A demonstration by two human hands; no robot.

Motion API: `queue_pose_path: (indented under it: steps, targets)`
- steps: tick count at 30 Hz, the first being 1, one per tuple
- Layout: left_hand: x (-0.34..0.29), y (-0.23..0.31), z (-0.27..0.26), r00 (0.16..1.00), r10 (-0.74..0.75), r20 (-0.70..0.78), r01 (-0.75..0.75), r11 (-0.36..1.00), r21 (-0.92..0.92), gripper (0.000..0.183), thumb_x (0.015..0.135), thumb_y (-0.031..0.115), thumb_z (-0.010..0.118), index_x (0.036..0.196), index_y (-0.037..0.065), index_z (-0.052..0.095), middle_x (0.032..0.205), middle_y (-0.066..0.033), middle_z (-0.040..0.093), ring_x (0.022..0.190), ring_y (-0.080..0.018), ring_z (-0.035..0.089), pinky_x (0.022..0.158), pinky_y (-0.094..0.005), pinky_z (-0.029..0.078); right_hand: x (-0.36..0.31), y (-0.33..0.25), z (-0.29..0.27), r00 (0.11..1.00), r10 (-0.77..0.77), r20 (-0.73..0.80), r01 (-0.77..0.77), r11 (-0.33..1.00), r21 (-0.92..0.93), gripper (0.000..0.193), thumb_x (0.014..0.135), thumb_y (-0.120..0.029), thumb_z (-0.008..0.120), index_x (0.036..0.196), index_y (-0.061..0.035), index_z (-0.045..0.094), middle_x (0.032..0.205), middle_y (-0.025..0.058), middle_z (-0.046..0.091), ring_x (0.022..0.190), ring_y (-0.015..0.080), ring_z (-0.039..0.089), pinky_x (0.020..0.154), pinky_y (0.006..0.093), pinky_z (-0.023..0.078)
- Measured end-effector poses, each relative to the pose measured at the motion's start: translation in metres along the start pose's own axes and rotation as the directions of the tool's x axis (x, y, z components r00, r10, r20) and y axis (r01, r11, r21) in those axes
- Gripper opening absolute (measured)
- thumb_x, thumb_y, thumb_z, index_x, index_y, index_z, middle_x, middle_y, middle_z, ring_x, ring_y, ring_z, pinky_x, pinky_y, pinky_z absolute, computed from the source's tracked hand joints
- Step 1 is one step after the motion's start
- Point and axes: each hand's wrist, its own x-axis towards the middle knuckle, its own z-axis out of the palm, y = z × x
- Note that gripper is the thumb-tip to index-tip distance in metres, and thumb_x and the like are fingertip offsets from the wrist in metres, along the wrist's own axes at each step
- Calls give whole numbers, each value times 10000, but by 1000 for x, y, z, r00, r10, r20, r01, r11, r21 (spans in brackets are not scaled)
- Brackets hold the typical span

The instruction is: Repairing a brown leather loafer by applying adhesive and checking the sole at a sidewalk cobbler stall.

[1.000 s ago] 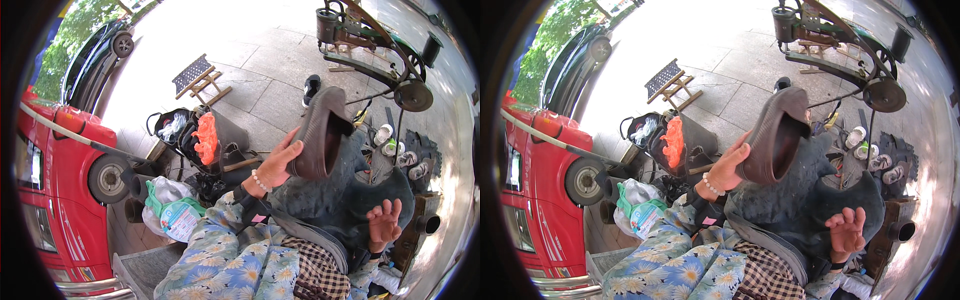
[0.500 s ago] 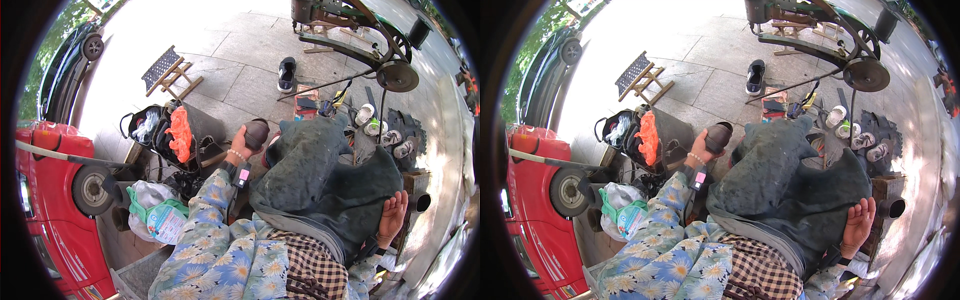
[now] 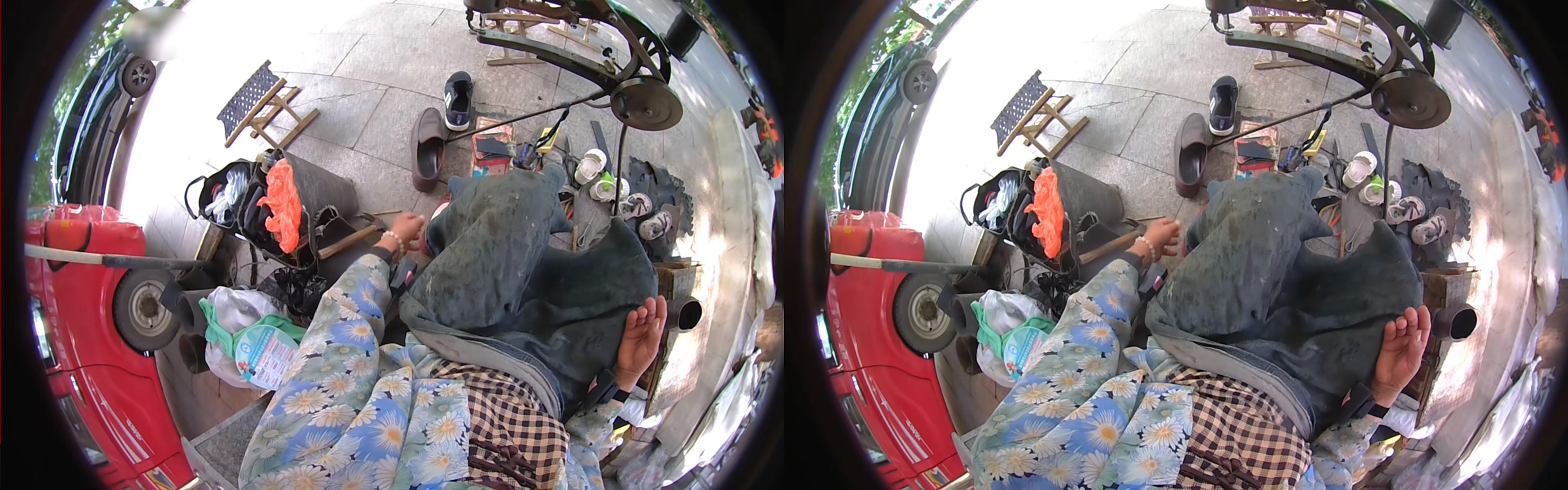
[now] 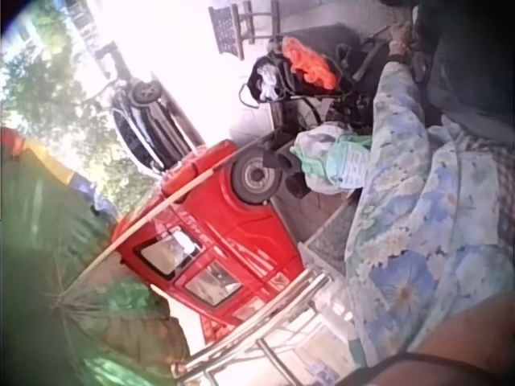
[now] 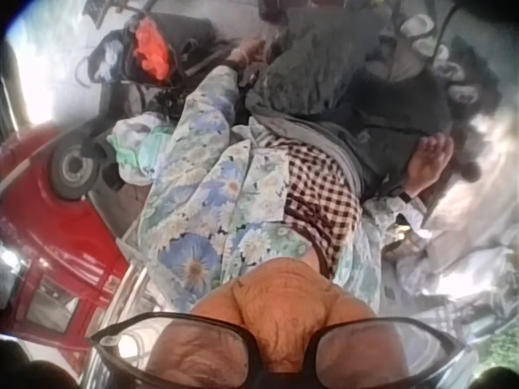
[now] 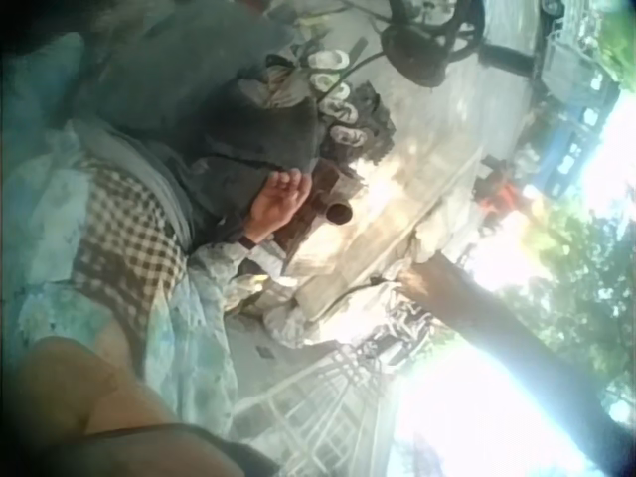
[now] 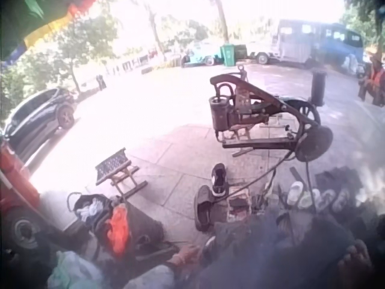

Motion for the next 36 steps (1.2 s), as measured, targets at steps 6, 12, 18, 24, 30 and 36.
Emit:
queue_pose_path:
  steps: [6,12,18,24,30,36]
  targets:
    - [-51,-25,-11,920,-70,386,-97,913,397,431,866,366,547,1182,72,534,966,-74,606,744,-221,597,600,-350,501,3,-5,-5,999,-7,37,5,999,42,469,928,-111,475,1344,16,300,1235,170,503,1024,221,539,925,360,463]
    - [-69,-51,-58,952,-41,305,-178,736,654,459,835,402,558,1098,28,599,1007,-141,634,861,-264,620,662,-386,516,7,-3,-17,994,7,111,-19,994,111,470,934,-110,463,1350,20,286,1252,178,487,1047,242,535,960,375,440]
    - [-55,-82,-87,912,340,231,-336,290,896,435,762,300,624,1074,-2,604,1048,-210,618,969,-349,594,850,-391,468,-2,-15,-22,994,-44,96,28,986,161,530,910,-100,497,1364,25,254,1276,193,469,1060,244,528,949,388,435]
    - [-81,-74,-106,934,176,310,-332,747,577,299,852,201,590,1052,-21,600,803,-56,622,662,-147,584,594,-279,484,-13,-10,-2,993,-58,100,48,993,105,554,892,-158,514,1362,13,277,1304,220,439,1107,287,511,977,434,395]
    - [-156,45,-39,854,472,221,-517,717,468,396,933,228,464,1257,2,454,1128,-102,536,920,-181,561,694,-275,484,-60,-5,-28,955,-28,-297,-112,888,-445,469,814,-75,538,1273,-29,457,1271,81,508,1126,200,501,940,349,408]
    - [-194,86,43,469,742,480,-874,311,374,542,959,334,389,1381,8,295,1407,-163,336,1302,-304,320,1012,-399,322,-140,51,-31,702,601,-382,-700,682,-214,637,909,-419,478,1380,-19,323,1408,123,351,1301,233,306,1073,324,216]
